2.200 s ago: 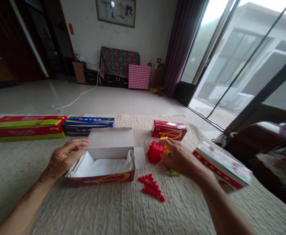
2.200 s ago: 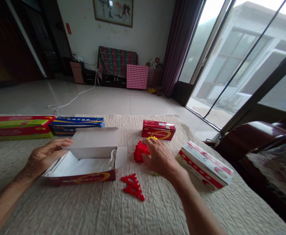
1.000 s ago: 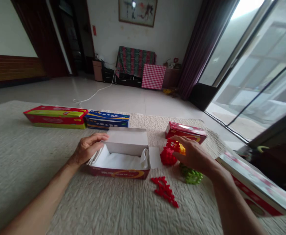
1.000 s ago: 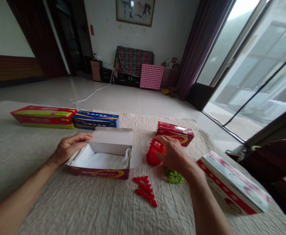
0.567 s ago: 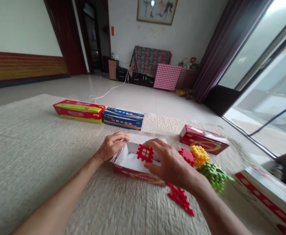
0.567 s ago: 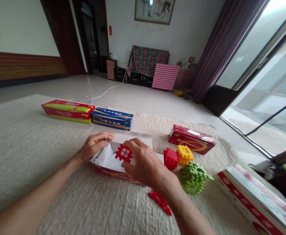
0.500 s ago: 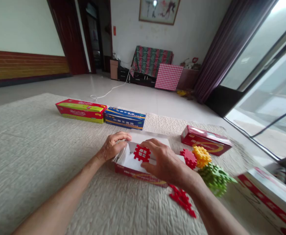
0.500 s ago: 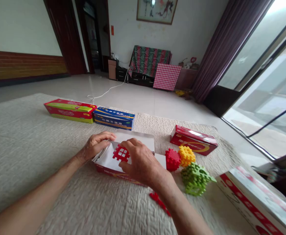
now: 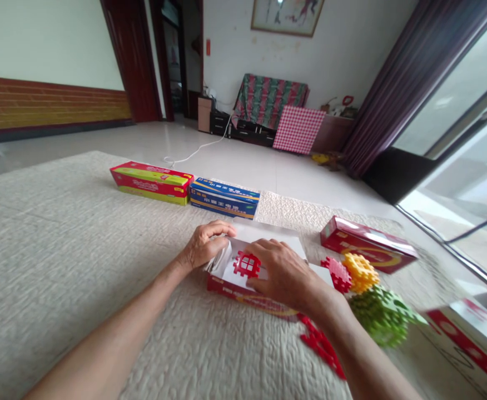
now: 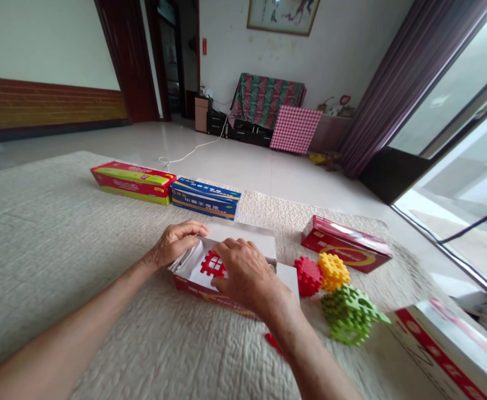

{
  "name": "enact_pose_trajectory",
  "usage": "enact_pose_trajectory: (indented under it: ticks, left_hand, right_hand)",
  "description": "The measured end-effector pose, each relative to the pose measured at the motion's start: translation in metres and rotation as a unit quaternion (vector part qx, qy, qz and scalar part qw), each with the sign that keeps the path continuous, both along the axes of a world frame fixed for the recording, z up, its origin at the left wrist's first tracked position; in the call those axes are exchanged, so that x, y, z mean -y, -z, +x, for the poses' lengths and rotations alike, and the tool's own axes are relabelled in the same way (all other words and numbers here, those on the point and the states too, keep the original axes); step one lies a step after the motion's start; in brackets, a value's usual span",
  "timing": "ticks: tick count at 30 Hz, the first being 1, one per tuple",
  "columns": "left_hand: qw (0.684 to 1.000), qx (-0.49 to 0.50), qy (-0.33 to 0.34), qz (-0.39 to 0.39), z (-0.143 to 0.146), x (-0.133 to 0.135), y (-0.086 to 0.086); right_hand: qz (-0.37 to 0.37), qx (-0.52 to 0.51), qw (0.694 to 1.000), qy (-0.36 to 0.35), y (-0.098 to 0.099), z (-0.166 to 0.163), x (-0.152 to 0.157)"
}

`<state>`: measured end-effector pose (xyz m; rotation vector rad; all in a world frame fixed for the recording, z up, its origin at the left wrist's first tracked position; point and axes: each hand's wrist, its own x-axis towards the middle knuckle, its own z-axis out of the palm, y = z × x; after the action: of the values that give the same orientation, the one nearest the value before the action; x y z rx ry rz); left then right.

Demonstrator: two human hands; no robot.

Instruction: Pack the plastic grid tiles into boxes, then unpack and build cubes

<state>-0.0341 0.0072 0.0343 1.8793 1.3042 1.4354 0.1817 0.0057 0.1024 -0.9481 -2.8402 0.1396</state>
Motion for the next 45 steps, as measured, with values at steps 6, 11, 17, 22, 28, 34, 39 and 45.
enact_pose_trajectory:
  ticks: [6, 11, 17, 22, 28, 34, 39, 45]
  left_hand:
    - [1.000, -0.009, 0.004, -0.005, -0.002, 0.000, -0.001]
    - [0.994, -0.081, 0.029, -0.061, -0.005, 0.005, -0.020]
    - [0.974, -0.220, 0.024, -0.059, 0.002, 0.017, -0.034]
    - [0.943, -0.328, 0.020, -0.060, 0.011, 0.022, -0.033]
    - [0.951, -0.303, 0.035, -0.053, 0.010, 0.019, -0.031]
    - [0.962, -0.264, 0.040, -0.054, 0.003, 0.013, -0.032]
    - [0.972, -0.223, 0.031, -0.066, -0.007, 0.008, -0.031]
    - [0.981, -0.169, 0.048, -0.079, -0.019, 0.001, -0.019]
  right_hand:
    - [-0.014, -0.057, 0.998, 0.013, 0.000, 0.006, 0.001]
    - [-0.011, -0.118, 0.992, 0.035, -0.015, 0.027, -0.004]
    - [0.024, -0.160, 0.984, 0.070, -0.025, 0.051, -0.014]
    - [0.039, -0.169, 0.981, 0.084, -0.027, 0.060, -0.017]
    - [0.045, -0.177, 0.979, 0.086, -0.031, 0.066, -0.018]
    - [0.046, -0.199, 0.972, 0.116, -0.036, 0.096, -0.026]
    - [0.025, -0.120, 0.976, 0.182, -0.026, 0.149, -0.030]
    - [-0.006, -0.023, 0.979, 0.201, 0.002, 0.172, -0.034]
